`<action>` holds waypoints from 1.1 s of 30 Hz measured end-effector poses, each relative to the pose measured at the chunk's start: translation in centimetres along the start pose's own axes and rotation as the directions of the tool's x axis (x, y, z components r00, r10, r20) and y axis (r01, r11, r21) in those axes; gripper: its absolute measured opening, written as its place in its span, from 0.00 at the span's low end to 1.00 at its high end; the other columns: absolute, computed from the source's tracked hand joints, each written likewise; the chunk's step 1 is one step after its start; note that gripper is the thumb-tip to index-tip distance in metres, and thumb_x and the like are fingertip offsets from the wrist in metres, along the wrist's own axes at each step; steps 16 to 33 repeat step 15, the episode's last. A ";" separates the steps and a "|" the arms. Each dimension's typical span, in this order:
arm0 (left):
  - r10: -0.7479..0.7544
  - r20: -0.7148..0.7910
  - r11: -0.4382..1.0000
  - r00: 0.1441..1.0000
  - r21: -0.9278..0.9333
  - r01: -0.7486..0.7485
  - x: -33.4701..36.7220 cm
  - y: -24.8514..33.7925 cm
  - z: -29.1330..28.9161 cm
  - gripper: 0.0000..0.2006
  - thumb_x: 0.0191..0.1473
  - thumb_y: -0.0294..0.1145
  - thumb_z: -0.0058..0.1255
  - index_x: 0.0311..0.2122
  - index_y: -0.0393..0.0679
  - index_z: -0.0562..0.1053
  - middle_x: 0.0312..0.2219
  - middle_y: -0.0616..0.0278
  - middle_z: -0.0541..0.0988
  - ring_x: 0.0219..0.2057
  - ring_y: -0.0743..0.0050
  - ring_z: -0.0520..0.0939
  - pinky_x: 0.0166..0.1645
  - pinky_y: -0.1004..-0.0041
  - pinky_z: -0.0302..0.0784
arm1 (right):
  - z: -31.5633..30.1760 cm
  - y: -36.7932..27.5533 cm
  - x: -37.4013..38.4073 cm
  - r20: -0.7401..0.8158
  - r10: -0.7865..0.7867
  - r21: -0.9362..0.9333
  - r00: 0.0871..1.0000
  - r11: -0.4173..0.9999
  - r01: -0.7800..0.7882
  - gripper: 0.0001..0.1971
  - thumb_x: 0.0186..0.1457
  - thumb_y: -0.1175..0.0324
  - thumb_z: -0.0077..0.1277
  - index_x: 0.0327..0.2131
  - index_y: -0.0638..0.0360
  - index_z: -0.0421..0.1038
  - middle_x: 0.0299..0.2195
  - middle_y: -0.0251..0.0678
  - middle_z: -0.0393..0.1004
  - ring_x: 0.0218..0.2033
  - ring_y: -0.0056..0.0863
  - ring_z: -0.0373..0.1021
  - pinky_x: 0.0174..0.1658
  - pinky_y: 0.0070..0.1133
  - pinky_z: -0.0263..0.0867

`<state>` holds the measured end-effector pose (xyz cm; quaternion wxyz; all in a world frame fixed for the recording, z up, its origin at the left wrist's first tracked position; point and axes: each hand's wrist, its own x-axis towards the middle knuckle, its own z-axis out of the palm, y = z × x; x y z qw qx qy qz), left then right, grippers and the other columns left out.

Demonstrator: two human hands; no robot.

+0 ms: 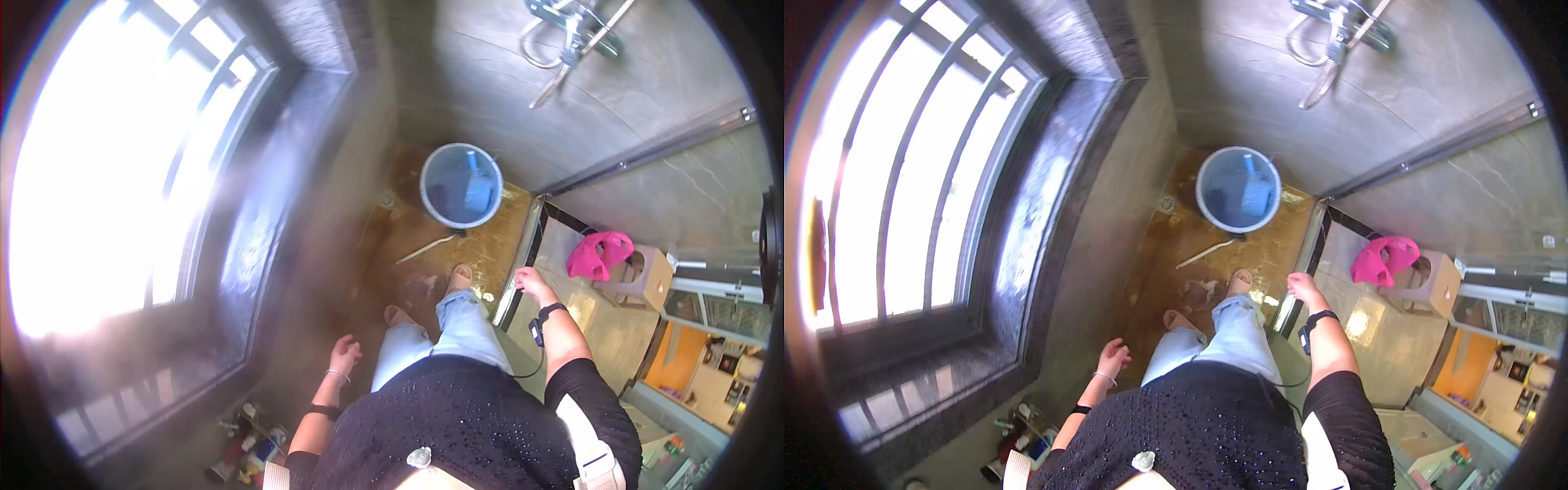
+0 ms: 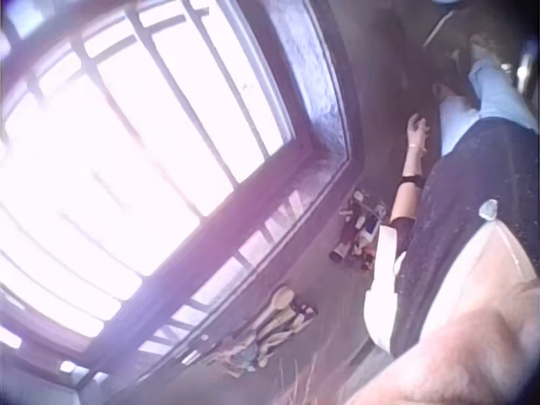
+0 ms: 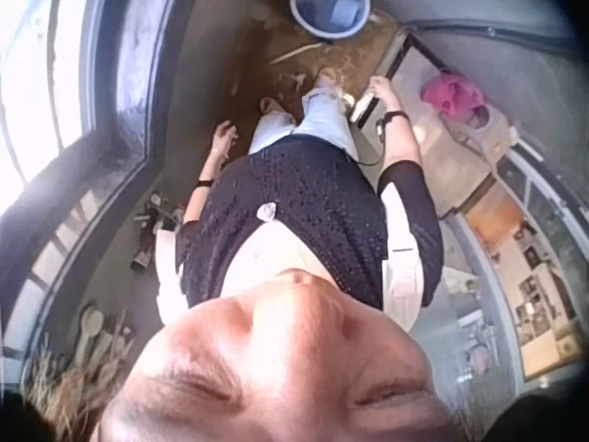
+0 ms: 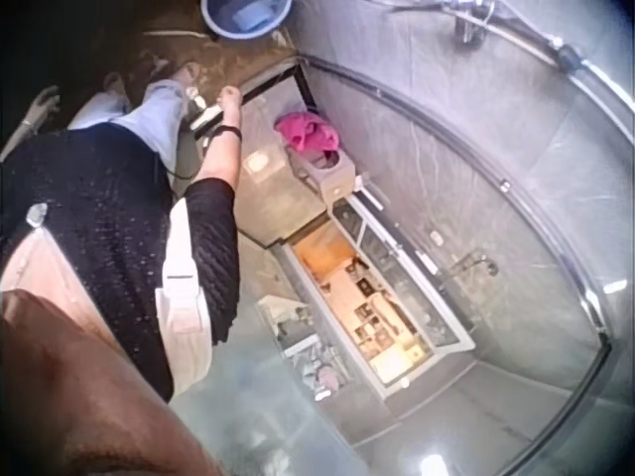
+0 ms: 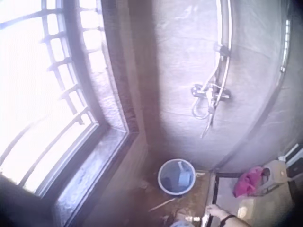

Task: Organize and clean various toiletry bottles in a bathroom setting.

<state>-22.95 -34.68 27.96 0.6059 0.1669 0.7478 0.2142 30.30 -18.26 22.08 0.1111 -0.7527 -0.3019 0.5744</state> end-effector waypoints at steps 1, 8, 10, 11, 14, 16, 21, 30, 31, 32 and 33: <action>-0.018 0.068 0.990 0.998 0.142 0.008 0.6 0.6 0.9 0.23 0.51 0.34 0.51 0.52 0.42 0.63 0.29 0.64 0.74 0.26 0.79 0.76 0.28 0.78 0.72 | -0.3 1.0 0.9 -0.055 0.034 0.067 0.998 0.997 -0.031 0.09 0.53 0.69 0.45 0.37 0.59 0.70 0.24 0.32 0.71 0.19 0.22 0.67 0.19 0.20 0.61; 0.192 0.363 0.623 0.912 0.673 -0.400 13.6 5.3 8.1 0.17 0.50 0.36 0.52 0.44 0.40 0.71 0.29 0.58 0.78 0.31 0.70 0.78 0.38 0.71 0.74 | 3.5 5.1 12.9 -0.224 0.181 0.432 0.958 0.899 -0.069 0.11 0.53 0.65 0.44 0.36 0.59 0.71 0.19 0.30 0.69 0.15 0.21 0.65 0.16 0.18 0.58; 0.205 0.469 0.436 0.859 0.742 -0.509 20.7 8.6 13.4 0.17 0.50 0.37 0.51 0.43 0.40 0.71 0.30 0.53 0.78 0.32 0.59 0.79 0.39 0.65 0.74 | 6.3 5.2 16.9 -0.212 0.306 0.477 0.928 0.861 -0.175 0.11 0.53 0.65 0.43 0.36 0.59 0.71 0.18 0.30 0.69 0.18 0.23 0.66 0.18 0.20 0.59; 0.165 0.472 0.312 0.866 0.808 -0.499 23.6 11.3 17.6 0.16 0.49 0.39 0.51 0.41 0.39 0.72 0.31 0.51 0.78 0.32 0.51 0.78 0.39 0.61 0.73 | 6.8 5.4 18.4 -0.146 0.226 0.350 0.963 0.922 -0.164 0.12 0.53 0.65 0.44 0.38 0.59 0.70 0.22 0.34 0.71 0.22 0.25 0.69 0.24 0.21 0.63; 0.496 0.468 0.011 0.731 0.838 -0.545 32.6 16.4 23.5 0.21 0.46 0.38 0.52 0.47 0.47 0.67 0.48 0.52 0.65 0.49 0.53 0.68 0.49 0.58 0.66 | 13.8 -3.0 21.1 -0.407 -0.326 0.045 0.853 0.926 0.375 0.15 0.52 0.67 0.48 0.44 0.58 0.69 0.34 0.43 0.73 0.34 0.30 0.72 0.39 0.26 0.67; 0.477 0.484 0.009 0.734 0.832 -0.555 34.5 15.5 24.3 0.21 0.46 0.38 0.52 0.47 0.47 0.67 0.48 0.52 0.65 0.49 0.53 0.68 0.49 0.58 0.66 | 13.9 -5.3 21.9 -0.416 -0.380 0.013 0.826 0.906 0.423 0.15 0.52 0.71 0.48 0.45 0.54 0.69 0.40 0.42 0.74 0.37 0.32 0.73 0.37 0.20 0.68; 0.477 0.484 0.009 0.734 0.832 -0.555 34.5 15.5 24.3 0.21 0.46 0.38 0.52 0.47 0.47 0.67 0.48 0.52 0.65 0.49 0.53 0.68 0.49 0.58 0.66 | 13.9 -5.3 21.9 -0.416 -0.380 0.013 0.826 0.906 0.423 0.15 0.52 0.71 0.48 0.45 0.54 0.69 0.40 0.42 0.74 0.37 0.32 0.73 0.37 0.20 0.68; 0.477 0.484 0.009 0.734 0.832 -0.555 34.5 15.5 24.3 0.21 0.46 0.38 0.52 0.47 0.47 0.67 0.48 0.52 0.65 0.49 0.53 0.68 0.49 0.58 0.66 | 13.9 -5.3 21.9 -0.416 -0.380 0.013 0.826 0.906 0.423 0.15 0.52 0.71 0.48 0.45 0.54 0.69 0.40 0.42 0.74 0.37 0.32 0.73 0.37 0.20 0.68; 0.477 0.484 0.009 0.734 0.832 -0.555 34.5 15.5 24.3 0.21 0.46 0.38 0.52 0.47 0.47 0.67 0.48 0.52 0.65 0.49 0.53 0.68 0.49 0.58 0.66 | 13.9 -5.3 21.9 -0.416 -0.380 0.013 0.826 0.906 0.423 0.15 0.52 0.71 0.48 0.45 0.54 0.69 0.40 0.42 0.74 0.37 0.32 0.73 0.37 0.20 0.68; 0.477 0.484 0.009 0.734 0.832 -0.555 34.5 15.5 24.3 0.21 0.46 0.38 0.52 0.47 0.47 0.67 0.48 0.52 0.65 0.49 0.53 0.68 0.49 0.58 0.66 | 13.9 -5.3 21.9 -0.416 -0.380 0.013 0.826 0.906 0.423 0.15 0.52 0.71 0.48 0.45 0.54 0.69 0.40 0.42 0.74 0.37 0.32 0.73 0.37 0.20 0.68; 0.477 0.484 0.009 0.734 0.832 -0.555 34.5 15.5 24.3 0.21 0.46 0.38 0.52 0.47 0.47 0.67 0.48 0.52 0.65 0.49 0.53 0.68 0.49 0.58 0.66 | 13.9 -5.3 21.9 -0.416 -0.380 0.013 0.826 0.906 0.423 0.15 0.52 0.71 0.48 0.45 0.54 0.69 0.40 0.42 0.74 0.37 0.32 0.73 0.37 0.20 0.68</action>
